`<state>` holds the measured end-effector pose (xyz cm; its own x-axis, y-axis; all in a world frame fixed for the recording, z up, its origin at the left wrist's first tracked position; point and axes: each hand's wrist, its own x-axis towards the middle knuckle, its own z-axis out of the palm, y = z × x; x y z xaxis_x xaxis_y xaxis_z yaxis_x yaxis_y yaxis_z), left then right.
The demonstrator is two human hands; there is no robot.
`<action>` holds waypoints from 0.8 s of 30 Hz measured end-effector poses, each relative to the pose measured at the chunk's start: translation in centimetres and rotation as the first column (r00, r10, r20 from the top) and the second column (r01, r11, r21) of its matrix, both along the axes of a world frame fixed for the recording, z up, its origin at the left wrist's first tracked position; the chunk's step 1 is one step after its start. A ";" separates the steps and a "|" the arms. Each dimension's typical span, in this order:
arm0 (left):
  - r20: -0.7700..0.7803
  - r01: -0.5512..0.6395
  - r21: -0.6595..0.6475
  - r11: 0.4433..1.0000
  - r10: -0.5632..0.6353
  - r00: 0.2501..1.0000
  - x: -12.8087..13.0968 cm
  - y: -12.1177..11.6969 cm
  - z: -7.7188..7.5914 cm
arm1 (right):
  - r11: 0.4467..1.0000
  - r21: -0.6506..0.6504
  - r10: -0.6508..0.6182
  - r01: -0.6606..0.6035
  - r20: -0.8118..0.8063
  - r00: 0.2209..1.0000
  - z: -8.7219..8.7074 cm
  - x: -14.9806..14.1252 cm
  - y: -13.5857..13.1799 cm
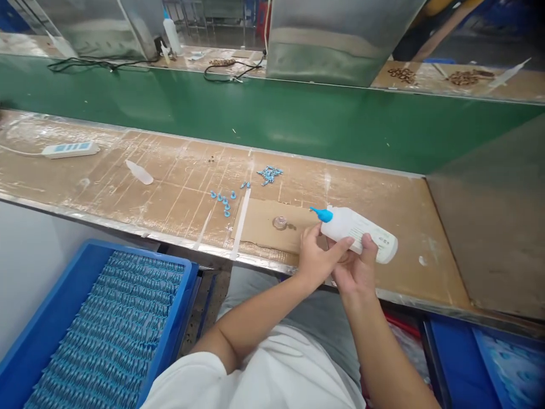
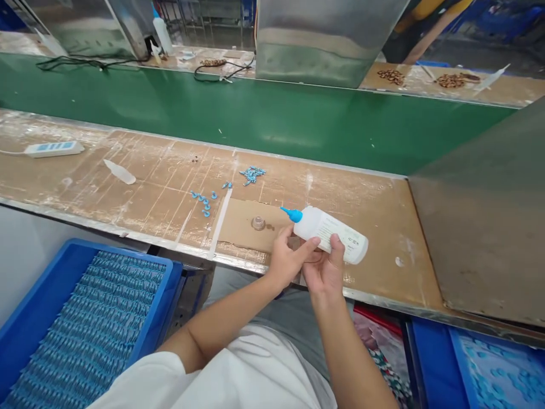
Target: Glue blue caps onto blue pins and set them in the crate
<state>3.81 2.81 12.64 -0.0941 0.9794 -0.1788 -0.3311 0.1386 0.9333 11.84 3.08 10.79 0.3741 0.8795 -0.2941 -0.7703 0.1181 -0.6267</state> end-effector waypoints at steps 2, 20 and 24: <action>0.002 0.016 -0.022 1.000 -0.016 1.000 -0.6 -0.5 -1.1 | 0.999 -0.023 0.030 -0.029 0.019 0.999 -0.4 0.0 0.0; -0.011 0.189 -0.053 0.981 -0.190 0.982 -2.9 0.2 -3.0 | 0.974 -0.196 0.137 -0.115 0.100 0.986 -0.7 -0.1 1.3; 0.039 0.249 -0.119 0.961 -0.246 0.968 -3.0 0.3 -3.2 | 0.968 -0.227 0.143 -0.112 0.129 0.981 -0.9 0.0 1.4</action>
